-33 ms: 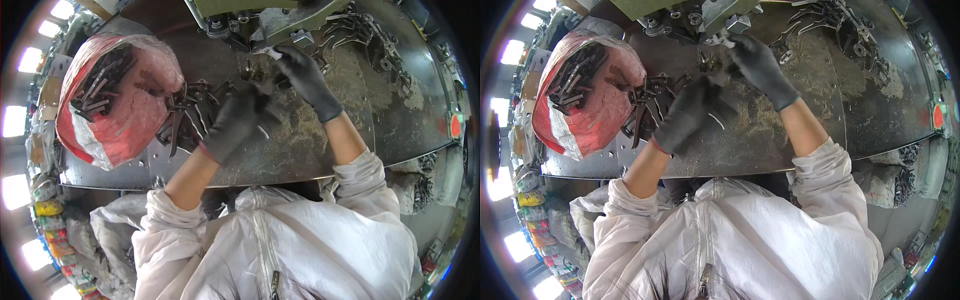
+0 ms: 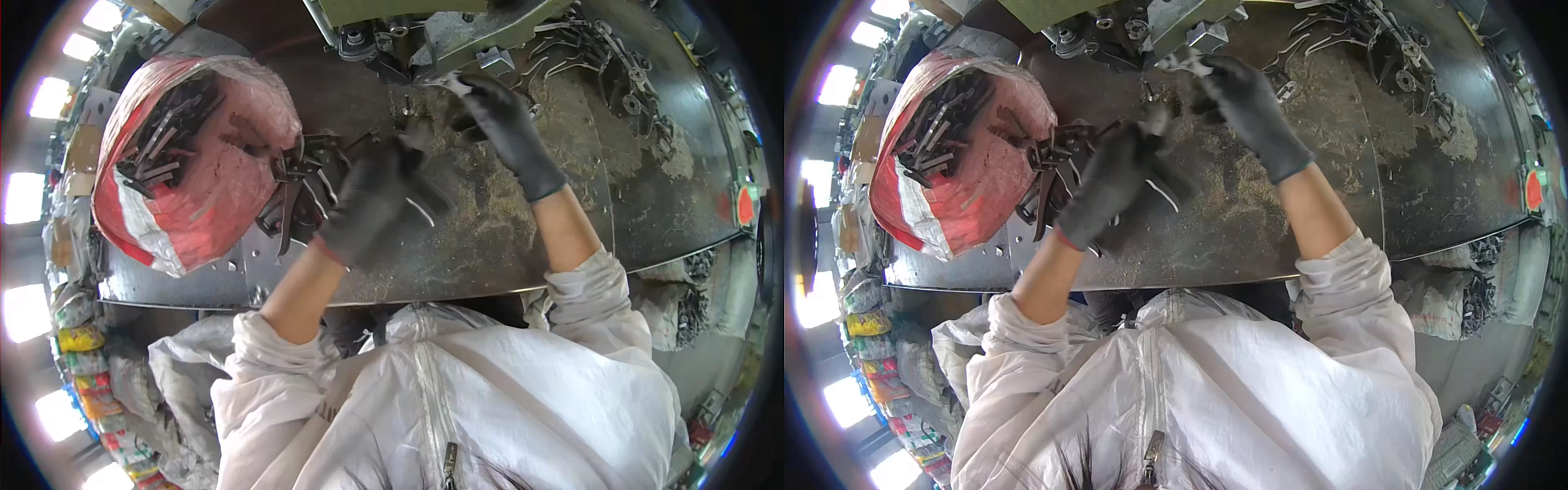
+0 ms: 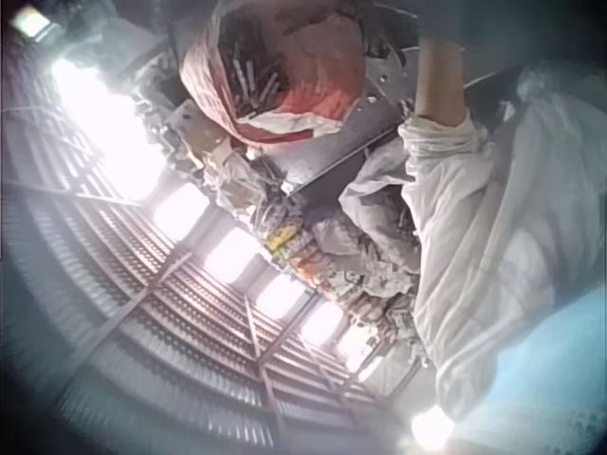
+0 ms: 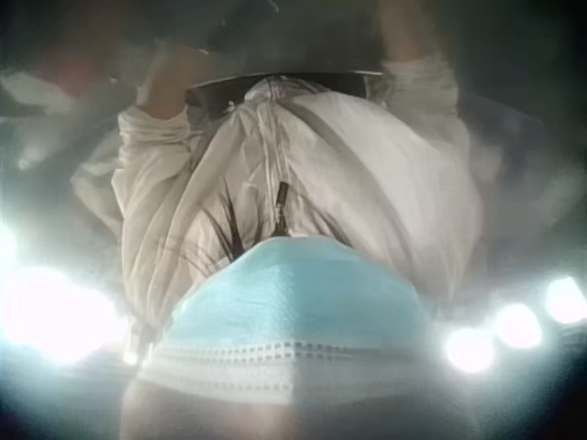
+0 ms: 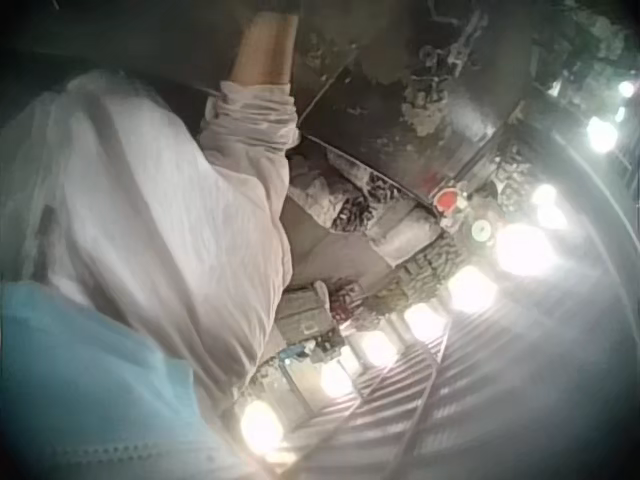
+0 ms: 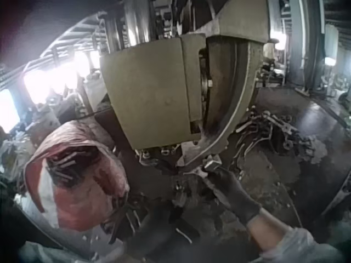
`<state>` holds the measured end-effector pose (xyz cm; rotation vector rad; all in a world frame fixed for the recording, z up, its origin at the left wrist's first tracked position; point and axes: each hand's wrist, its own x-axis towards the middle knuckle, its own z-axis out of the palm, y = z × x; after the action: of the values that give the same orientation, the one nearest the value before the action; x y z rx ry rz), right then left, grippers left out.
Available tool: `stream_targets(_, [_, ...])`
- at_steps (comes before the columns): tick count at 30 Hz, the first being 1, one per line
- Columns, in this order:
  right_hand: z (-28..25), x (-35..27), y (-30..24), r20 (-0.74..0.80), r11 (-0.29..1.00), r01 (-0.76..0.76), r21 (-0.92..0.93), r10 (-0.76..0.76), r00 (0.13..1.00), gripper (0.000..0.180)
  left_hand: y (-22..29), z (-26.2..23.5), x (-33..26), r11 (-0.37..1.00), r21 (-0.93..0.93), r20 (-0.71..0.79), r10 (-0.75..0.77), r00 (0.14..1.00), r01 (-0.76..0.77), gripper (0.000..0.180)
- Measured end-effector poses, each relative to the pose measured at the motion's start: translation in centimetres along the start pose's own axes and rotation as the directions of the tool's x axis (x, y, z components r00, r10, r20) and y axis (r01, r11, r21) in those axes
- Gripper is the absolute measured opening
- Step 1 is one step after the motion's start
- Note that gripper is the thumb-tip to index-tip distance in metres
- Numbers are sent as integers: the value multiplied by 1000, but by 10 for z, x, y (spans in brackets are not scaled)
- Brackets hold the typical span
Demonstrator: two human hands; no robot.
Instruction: The person assembles small metal mechanical components by hand, using a press machine to join them on an industrial workbench.
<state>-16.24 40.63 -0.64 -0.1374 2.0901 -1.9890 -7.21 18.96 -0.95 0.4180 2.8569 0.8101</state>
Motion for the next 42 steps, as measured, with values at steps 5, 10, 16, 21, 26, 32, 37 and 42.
stream_targets(5, [3, -5, -3, -45, 970, -74, 231, 86, 995, 49, -89, -16, -7, 951, 254, -227, 238, 945, -178, 35])
stream_targets(10, [16, -15, -19, 104, 904, -254, 344, 232, 967, 33, -2, -48, 13, 772, -601, -5, -261, 965, 206, 61])
stream_targets(16, [29, -13, -12, -32, 950, -81, 302, 95, 995, 34, -8, -43, 25, 880, -433, -90, -260, 961, 198, 69])
stream_targets(21, [33, -15, -11, 54, 948, -111, 299, 99, 994, 33, -27, -35, 35, 842, -521, -60, -198, 978, 138, 65])
stream_targets(26, [46, -10, -5, 102, 977, -118, 179, 101, 990, 33, -51, -23, 51, 738, -649, 66, -186, 980, 184, 59])
stream_targets(32, [44, 0, 29, 139, 970, -141, 196, 115, 984, 32, -89, -32, 43, 995, -86, -101, -60, 993, 52, 33])
stream_targets(37, [30, -6, 31, 105, 953, -150, 263, 127, 986, 36, -145, -123, 19, 914, 205, -478, -218, 851, 350, 18])
stream_targets(42, [49, -4, 25, 149, 957, -133, 258, 96, 984, 36, -323, -125, -30, 679, 621, -291, -266, 919, 392, 19])
